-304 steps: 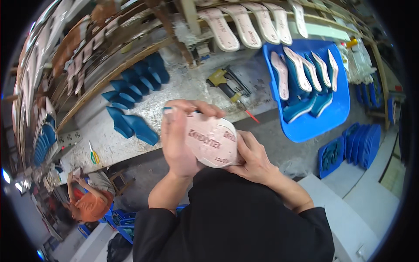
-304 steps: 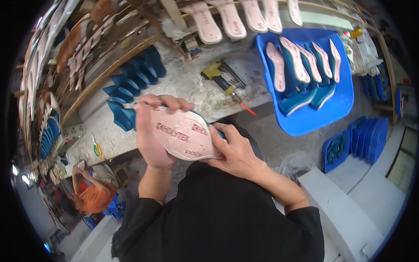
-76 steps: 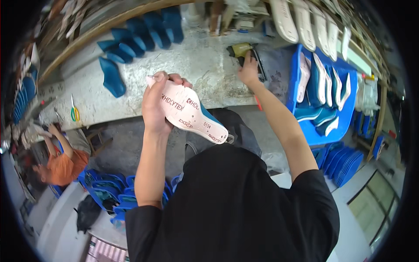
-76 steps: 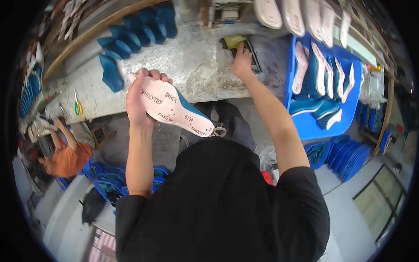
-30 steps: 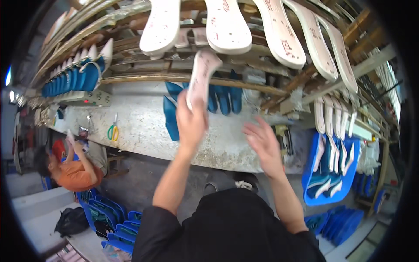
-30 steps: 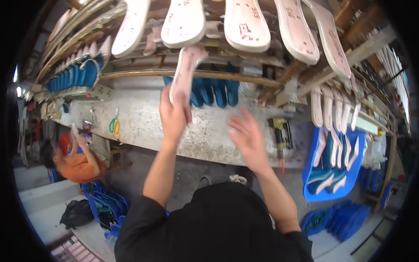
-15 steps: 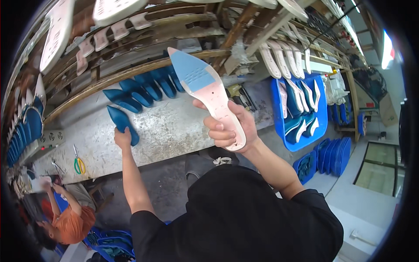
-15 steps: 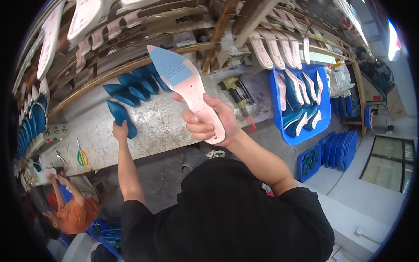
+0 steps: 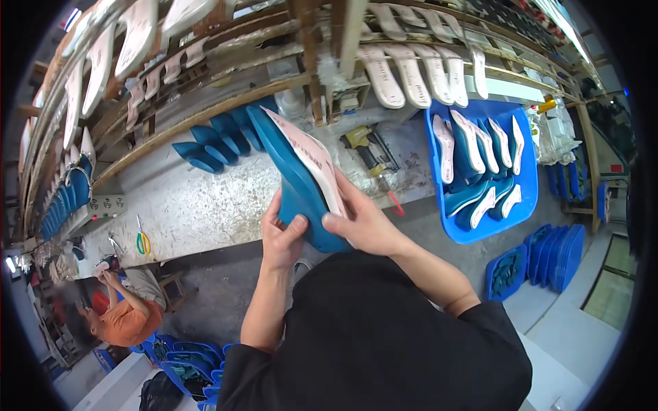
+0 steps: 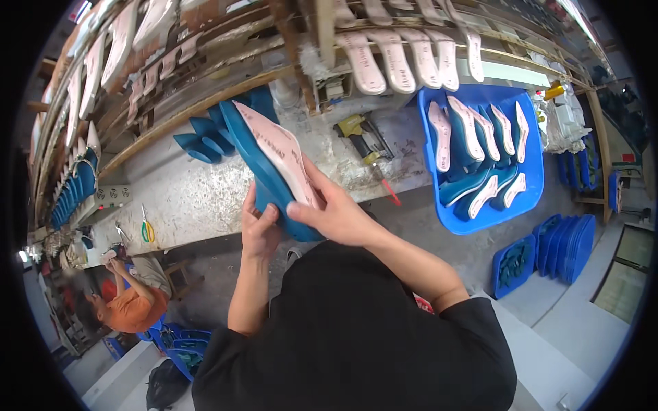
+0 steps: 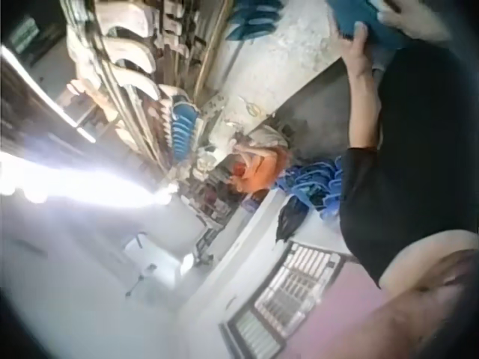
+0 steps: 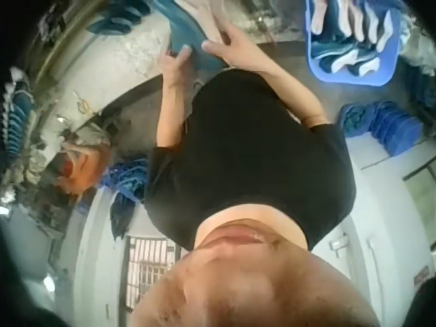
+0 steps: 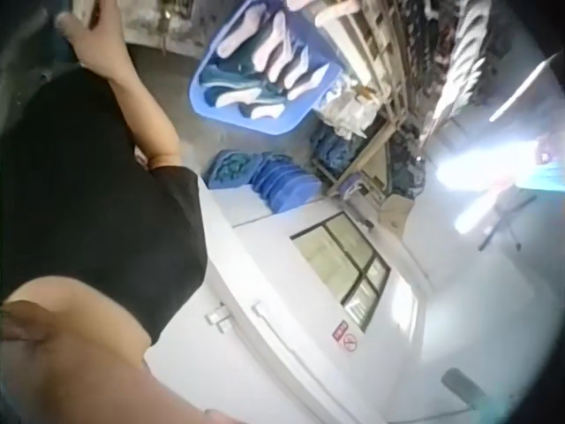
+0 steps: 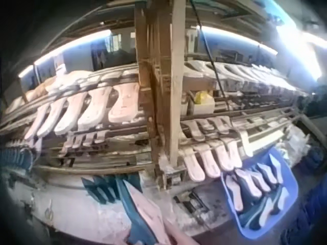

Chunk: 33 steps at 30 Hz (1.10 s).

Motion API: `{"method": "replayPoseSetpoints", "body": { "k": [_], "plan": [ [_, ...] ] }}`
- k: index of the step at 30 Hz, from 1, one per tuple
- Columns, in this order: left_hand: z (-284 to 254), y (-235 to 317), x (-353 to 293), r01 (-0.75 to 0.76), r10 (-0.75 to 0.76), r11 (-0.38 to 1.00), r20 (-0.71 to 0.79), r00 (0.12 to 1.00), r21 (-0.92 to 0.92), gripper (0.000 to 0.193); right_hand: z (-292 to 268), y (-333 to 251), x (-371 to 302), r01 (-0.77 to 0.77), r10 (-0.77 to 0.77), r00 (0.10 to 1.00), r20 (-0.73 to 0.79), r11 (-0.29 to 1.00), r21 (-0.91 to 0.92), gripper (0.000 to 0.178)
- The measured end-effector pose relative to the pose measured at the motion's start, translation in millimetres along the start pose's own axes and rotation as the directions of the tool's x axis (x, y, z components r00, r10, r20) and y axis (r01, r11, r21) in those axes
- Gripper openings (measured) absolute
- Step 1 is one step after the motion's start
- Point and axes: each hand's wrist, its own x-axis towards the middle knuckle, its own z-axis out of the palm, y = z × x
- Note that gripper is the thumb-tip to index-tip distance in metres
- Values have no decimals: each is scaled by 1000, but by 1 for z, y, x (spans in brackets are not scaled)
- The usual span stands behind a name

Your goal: The person places a blue bin on the workbench, repeatedly aligns shoe insoles onto shoe lasts, fastens each insole with a pneumatic stapler, and places the assembled shoe lasts into the bin.

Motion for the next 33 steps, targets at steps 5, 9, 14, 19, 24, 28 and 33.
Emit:
{"method": "replayPoseSetpoints", "body": {
  "k": [5,9,14,19,24,28,33],
  "plan": [
    [79,6,6,-170,92,879,190,977,446,71,-62,-11,-65,70,-72,996,51,997,28,101],
    [175,17,23,-104,109,993,90,990,-63,53,-92,-9,-99,126,-105,990,98,960,-250,104],
    [211,-8,16,-147,162,984,-162,973,104,20,-112,-2,-111,327,-321,941,105,789,-521,104],
    [204,-11,18,-137,144,989,-164,976,58,17,-116,-3,-113,305,-290,950,116,779,-547,101],
    [194,-10,19,-131,129,991,-92,987,-19,16,-115,3,-105,425,-411,895,173,670,-608,100],
    [185,-8,23,-132,127,989,-75,989,-64,16,-109,1,-101,386,-367,915,169,671,-633,100],
    [169,-6,29,-133,126,986,-81,989,-98,15,-102,4,-97,312,-296,945,139,688,-655,100]
  ]
}}
